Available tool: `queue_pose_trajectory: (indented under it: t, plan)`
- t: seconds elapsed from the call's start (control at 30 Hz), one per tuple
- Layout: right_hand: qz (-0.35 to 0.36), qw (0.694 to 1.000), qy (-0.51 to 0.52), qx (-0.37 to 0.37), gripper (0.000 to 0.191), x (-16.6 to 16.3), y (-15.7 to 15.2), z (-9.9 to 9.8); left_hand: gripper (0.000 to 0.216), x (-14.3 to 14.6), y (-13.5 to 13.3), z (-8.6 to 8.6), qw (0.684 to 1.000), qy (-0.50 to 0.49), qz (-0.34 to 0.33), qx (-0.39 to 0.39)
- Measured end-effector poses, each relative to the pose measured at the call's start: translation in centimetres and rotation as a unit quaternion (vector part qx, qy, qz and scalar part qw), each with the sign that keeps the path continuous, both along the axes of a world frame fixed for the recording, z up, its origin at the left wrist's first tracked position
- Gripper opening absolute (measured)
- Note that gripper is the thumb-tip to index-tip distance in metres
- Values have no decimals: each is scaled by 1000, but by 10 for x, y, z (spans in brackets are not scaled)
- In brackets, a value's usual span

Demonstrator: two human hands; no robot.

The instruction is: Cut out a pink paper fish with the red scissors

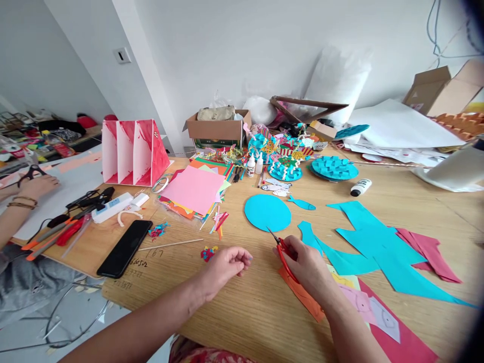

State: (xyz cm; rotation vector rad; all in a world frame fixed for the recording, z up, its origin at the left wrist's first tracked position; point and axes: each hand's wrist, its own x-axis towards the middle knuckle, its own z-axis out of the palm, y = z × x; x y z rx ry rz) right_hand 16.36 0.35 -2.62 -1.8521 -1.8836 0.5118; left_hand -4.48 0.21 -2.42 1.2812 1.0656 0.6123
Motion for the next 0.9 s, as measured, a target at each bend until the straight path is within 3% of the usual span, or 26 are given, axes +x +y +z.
queue_pose_trajectory:
  t: [0.07, 0.13, 0.23, 0.33, 0.43, 0.5, 0.67, 0.77, 0.9]
  plan:
    - [-1, 1000, -3, -3, 16, 0, 0, 0, 15, 0, 3, 6, 976, -150, 42, -150]
    - [-1, 1000, -7, -5, 16, 0, 0, 1, 14, -1, 4, 10, 944, -227, 74, -228]
    - [-4, 1000, -12, -9, 16, 0, 0, 3, 16, -10, 7, 15, 925, -258, 97, -261]
    - [-8, 1000, -15, -14, 18, 0, -1, 5, 18, -39, 17, 24, 936, -252, 128, -210]
    - [-2, 1000, -17, -19, 21, 0, -1, 4, 23, -86, 33, 36, 963, -157, 211, -58]
    - [4, 999, -17, -27, 21, 0, -2, 2, 28, -120, 43, 41, 964, 18, 256, 66]
    - [14, 998, -25, -51, 22, 4, 0, -4, 22, -178, 56, 39, 932, 197, 285, 108]
    - [17, 998, -39, -46, 22, 5, 1, -6, 12, -189, 60, 32, 897, 312, 279, 139]
    - [15, 998, -45, -35, 22, 5, 1, -5, 16, -192, 64, 25, 850, 426, 254, 177]
